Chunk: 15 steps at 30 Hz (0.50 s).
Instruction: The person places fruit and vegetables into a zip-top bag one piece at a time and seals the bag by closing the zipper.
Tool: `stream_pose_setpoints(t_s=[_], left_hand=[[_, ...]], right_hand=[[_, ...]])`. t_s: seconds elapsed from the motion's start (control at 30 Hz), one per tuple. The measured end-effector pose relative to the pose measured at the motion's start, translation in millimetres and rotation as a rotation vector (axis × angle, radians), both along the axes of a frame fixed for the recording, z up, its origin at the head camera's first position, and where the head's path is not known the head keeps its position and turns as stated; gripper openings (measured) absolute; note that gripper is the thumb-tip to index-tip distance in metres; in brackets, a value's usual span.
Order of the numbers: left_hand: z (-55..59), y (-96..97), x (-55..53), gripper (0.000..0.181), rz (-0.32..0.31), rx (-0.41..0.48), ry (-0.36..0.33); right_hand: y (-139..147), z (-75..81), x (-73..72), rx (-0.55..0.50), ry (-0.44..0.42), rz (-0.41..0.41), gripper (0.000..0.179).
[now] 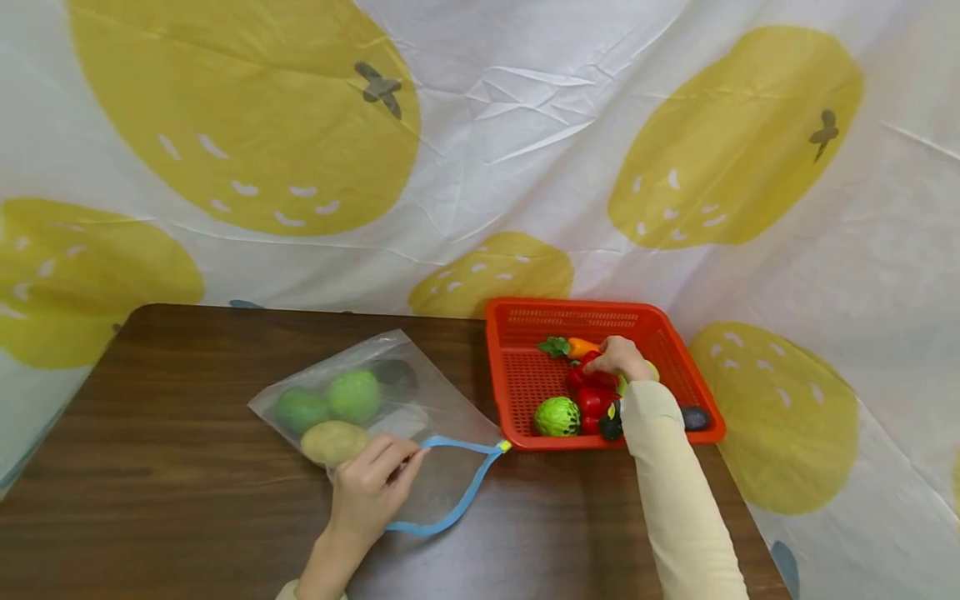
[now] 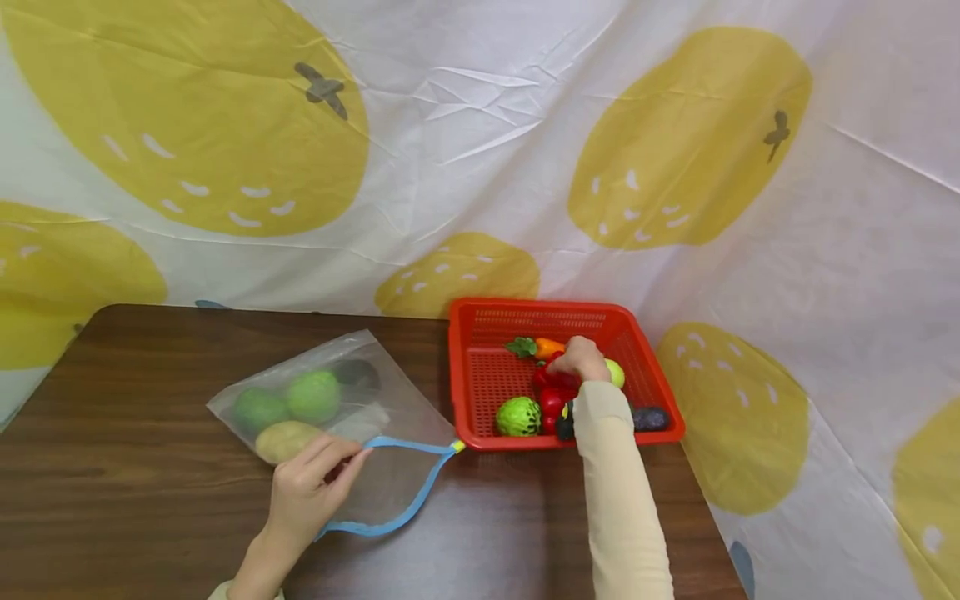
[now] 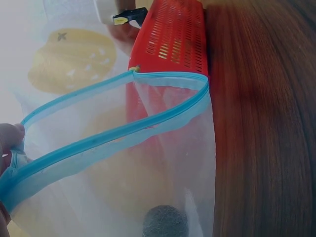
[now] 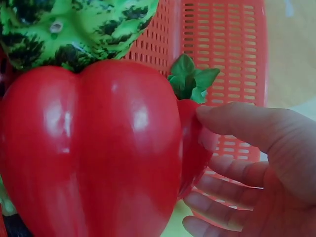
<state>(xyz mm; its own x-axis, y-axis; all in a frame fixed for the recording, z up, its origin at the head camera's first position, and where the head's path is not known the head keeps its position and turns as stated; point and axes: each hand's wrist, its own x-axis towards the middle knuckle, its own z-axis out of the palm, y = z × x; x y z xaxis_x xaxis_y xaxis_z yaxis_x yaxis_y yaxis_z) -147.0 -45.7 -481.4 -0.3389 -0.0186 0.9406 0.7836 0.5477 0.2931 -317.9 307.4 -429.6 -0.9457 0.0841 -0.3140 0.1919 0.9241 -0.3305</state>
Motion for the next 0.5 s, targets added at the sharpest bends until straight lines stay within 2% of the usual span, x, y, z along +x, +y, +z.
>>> stream_pose_setpoints(t_s=[0.13,0.33,0.5], left_hand=[[0.3,-0.4,-0.3,0.03,-0.007,0.001,-0.003],[1.5,-1.5,-0.6,0.03,-0.006,-0.001,-0.011],[2.3,-1.9,-0.5,0.03,-0.004,-0.005,-0.012]], right_hand=[[0.1,-2.9,-2.6,0.039,-0.001,0.015,0.05],[-1.7,-6.7,-6.0,0.014,-0.054,0.007,0.03],[-1.3,-9.9,-6.5,0.019,-0.06,0.007,0.024]])
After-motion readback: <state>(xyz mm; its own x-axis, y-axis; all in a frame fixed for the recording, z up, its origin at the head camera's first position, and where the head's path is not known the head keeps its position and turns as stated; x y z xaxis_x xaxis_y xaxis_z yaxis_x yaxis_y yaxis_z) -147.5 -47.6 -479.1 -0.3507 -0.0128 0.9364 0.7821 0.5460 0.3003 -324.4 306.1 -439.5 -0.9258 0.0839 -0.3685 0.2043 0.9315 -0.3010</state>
